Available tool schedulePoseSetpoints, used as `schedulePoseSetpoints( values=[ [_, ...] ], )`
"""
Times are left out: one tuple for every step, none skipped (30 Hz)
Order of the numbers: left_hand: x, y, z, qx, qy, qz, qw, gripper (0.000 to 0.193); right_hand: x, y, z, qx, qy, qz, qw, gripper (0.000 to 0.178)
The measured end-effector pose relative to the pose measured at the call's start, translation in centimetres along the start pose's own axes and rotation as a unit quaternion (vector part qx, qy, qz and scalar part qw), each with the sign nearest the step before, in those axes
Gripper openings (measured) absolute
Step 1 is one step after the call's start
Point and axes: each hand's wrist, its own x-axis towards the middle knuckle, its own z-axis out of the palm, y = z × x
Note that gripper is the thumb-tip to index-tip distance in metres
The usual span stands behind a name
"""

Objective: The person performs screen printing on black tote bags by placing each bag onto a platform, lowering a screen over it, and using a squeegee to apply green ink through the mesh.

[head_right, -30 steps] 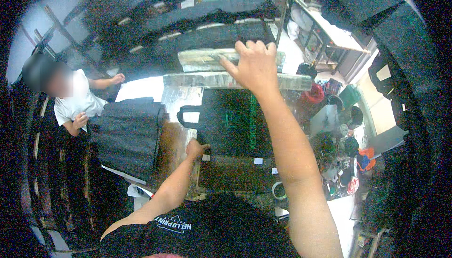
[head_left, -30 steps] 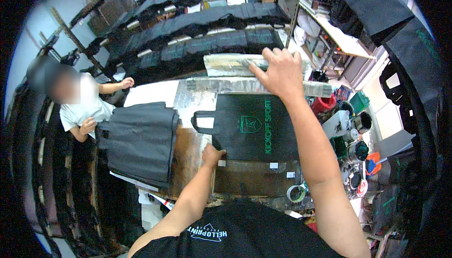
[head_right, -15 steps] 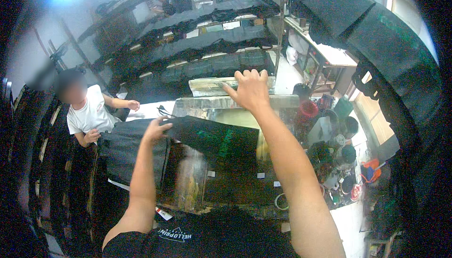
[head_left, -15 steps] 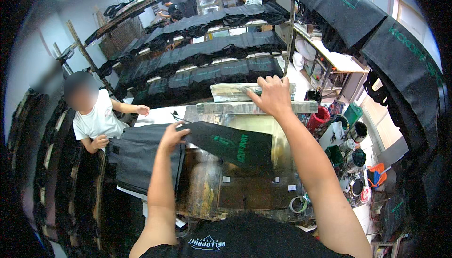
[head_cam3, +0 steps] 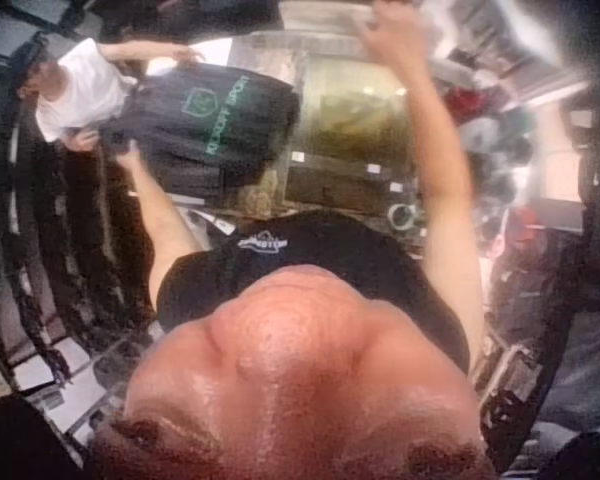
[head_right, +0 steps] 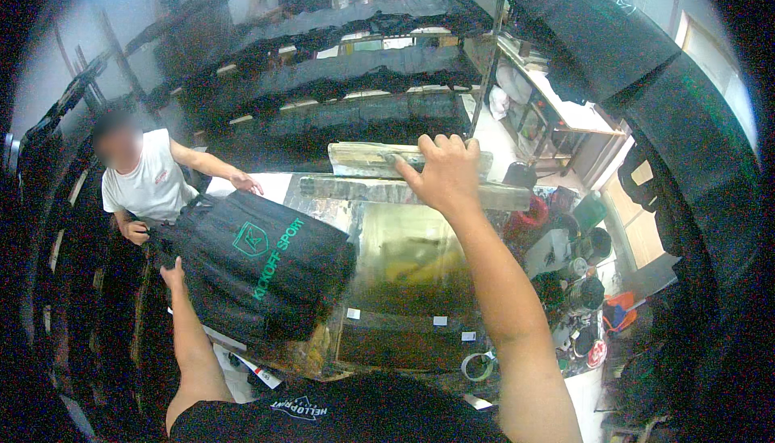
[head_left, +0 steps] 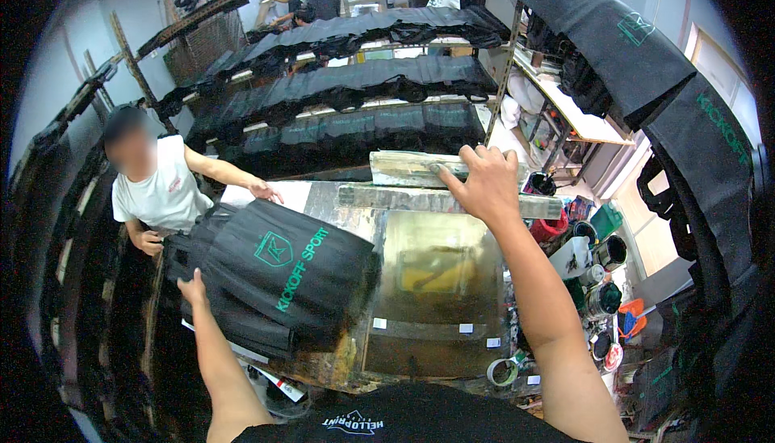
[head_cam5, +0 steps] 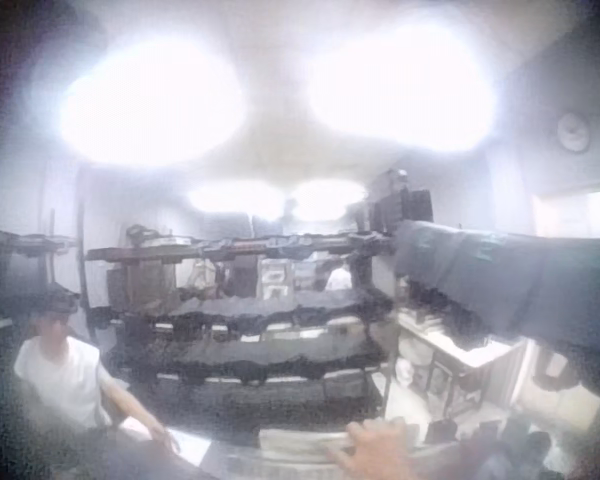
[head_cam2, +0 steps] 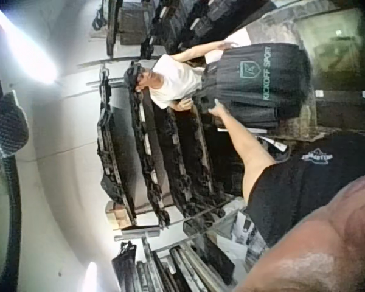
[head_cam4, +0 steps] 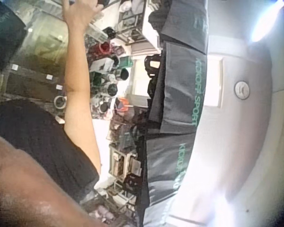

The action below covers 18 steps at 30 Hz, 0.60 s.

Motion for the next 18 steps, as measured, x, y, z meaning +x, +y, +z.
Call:
schedulePoseSetpoints(
  values=[
    [-3.4,-1.8,1.2,0.018,-0.004,0.007,1.0,0.07,0.0,0.5,0.0,-0.015,-0.001,-0.001,1.0,0.047],
    [-8.9,-3.2,3.3,0.034,-0.022,0.012,0.999,0.068,-0.5,1.5,0.0,-0.042,-0.009,0.001,0.999,0.047],
    [-14.8,-4.1,4.2,0.032,-0.083,0.043,0.995,0.065,-1.0,2.5,0.2,-0.066,-0.017,0.002,0.998,0.047],
    [-18.9,-5.1,3.0,0.033,-0.127,0.078,0.988,0.062,-1.2,2.8,0.5,-0.073,-0.02,-0.001,0.997,0.048],
    [-20.0,-6.6,0.6,0.039,-0.192,0.133,0.972,0.061,-1.1,2.3,0.6,-0.062,-0.017,-0.005,0.998,0.048],
    [-20.5,-7.8,-1.6,0.045,-0.251,0.185,0.949,0.06,-0.9,1.9,0.8,-0.053,-0.021,-0.003,0.998,0.048],
    [-22.7,-7.3,-1.9,0.127,-0.27,0.255,0.92,0.062,-1.1,2.3,0.7,-0.063,-0.029,0.002,0.998,0.049],
    [-25.1,-6.5,-2.9,0.208,-0.282,0.322,0.879,0.064,-1.2,2.6,0.7,-0.072,-0.036,0.007,0.997,0.05],
    [-25.6,-5.6,-4.3,0.291,-0.281,0.386,0.829,0.066,-1.0,2.3,0.5,-0.068,-0.034,0.007,0.997,0.05],
    [-25.4,-5.6,-4.6,0.285,-0.323,0.347,0.833,0.068,-1.0,2.1,0.2,-0.066,-0.034,0.008,0.997,0.049],
    [-24.9,-5.7,-5.1,0.28,-0.36,0.306,0.836,0.07,-0.9,1.7,0.0,-0.059,-0.033,0.008,0.998,0.049],
    [-24.5,-5.9,-5.6,0.274,-0.397,0.264,0.835,0.072,-0.8,1.4,0.0,-0.056,-0.027,0.005,0.998,0.049],
    [-23.9,-6.0,-5.8,0.284,-0.397,0.263,0.832,0.076,-0.7,1.3,0.1,-0.053,-0.021,0.002,0.998,0.049],
    [-23.9,-5.7,-5.7,0.293,-0.394,0.275,0.827,0.078,-0.8,1.4,0.2,-0.055,-0.016,-0.001,0.998,0.049],
    [-24.2,-4.9,-5.6,0.303,-0.392,0.286,0.82,0.08,-0.9,1.6,0.5,-0.058,-0.014,-0.001,0.998,0.048],
    [-24.4,-4.2,-5.5,0.313,-0.39,0.297,0.814,0.081,-1.1,1.8,0.8,-0.061,-0.013,-0.001,0.998,0.048],
    [-24.1,-3.5,-6.0,0.315,-0.392,0.313,0.805,0.09,-1.0,1.8,0.8,-0.061,-0.01,-0.003,0.998,0.048],
    [-23.8,-3.6,-6.2,0.3,-0.399,0.321,0.805,0.09,-1.1,1.7,0.7,-0.058,-0.011,-0.004,0.998,0.048]
  ],
)
